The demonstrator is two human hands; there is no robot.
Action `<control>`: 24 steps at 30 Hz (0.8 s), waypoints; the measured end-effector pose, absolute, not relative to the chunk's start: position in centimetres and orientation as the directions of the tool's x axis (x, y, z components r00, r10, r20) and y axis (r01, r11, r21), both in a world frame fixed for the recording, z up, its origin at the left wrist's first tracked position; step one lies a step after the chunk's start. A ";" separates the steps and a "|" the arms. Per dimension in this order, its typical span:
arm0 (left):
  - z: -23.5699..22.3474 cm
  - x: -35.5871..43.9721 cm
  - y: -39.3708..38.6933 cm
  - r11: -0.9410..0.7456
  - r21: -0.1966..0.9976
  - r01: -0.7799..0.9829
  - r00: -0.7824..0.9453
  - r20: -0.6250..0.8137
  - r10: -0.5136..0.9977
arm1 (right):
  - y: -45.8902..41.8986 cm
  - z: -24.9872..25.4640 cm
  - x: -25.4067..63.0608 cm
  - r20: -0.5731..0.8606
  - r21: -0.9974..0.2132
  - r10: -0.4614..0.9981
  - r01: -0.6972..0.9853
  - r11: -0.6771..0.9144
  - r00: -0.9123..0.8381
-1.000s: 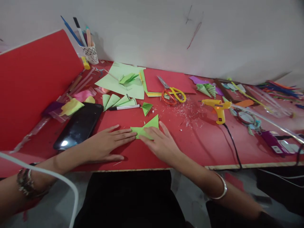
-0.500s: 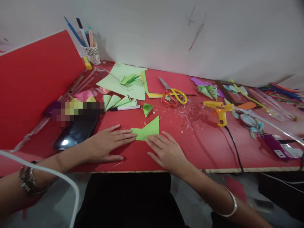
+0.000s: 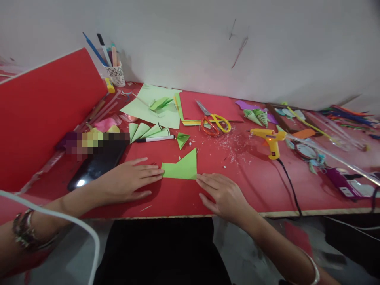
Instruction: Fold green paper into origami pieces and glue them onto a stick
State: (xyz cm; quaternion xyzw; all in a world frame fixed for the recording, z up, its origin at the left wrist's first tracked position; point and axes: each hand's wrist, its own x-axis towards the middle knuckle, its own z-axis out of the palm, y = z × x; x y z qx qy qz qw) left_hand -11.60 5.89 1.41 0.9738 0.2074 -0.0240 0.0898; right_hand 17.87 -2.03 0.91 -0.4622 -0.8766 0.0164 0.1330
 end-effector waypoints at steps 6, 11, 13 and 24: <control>2.4 -10.2 5.5 -0.883 0.146 0.446 0.893 -0.003 0.450 | -0.2 1.5 17.4 0.145 -0.247 0.831 0.794 0.555 -0.536; 2.2 -8.1 5.9 -0.772 0.269 0.576 0.803 -0.012 0.596 | 2.4 1.5 16.1 0.113 -0.383 0.811 0.728 0.569 -0.575; 1.6 -7.5 6.0 -0.726 0.282 0.627 0.751 0.029 0.659 | 3.2 1.4 15.9 0.106 -0.359 0.774 0.702 0.615 -0.625; 1.5 -6.7 7.4 -0.768 0.241 0.593 0.786 0.035 0.618 | 3.2 0.9 15.7 0.138 -0.291 0.762 0.709 0.642 -0.633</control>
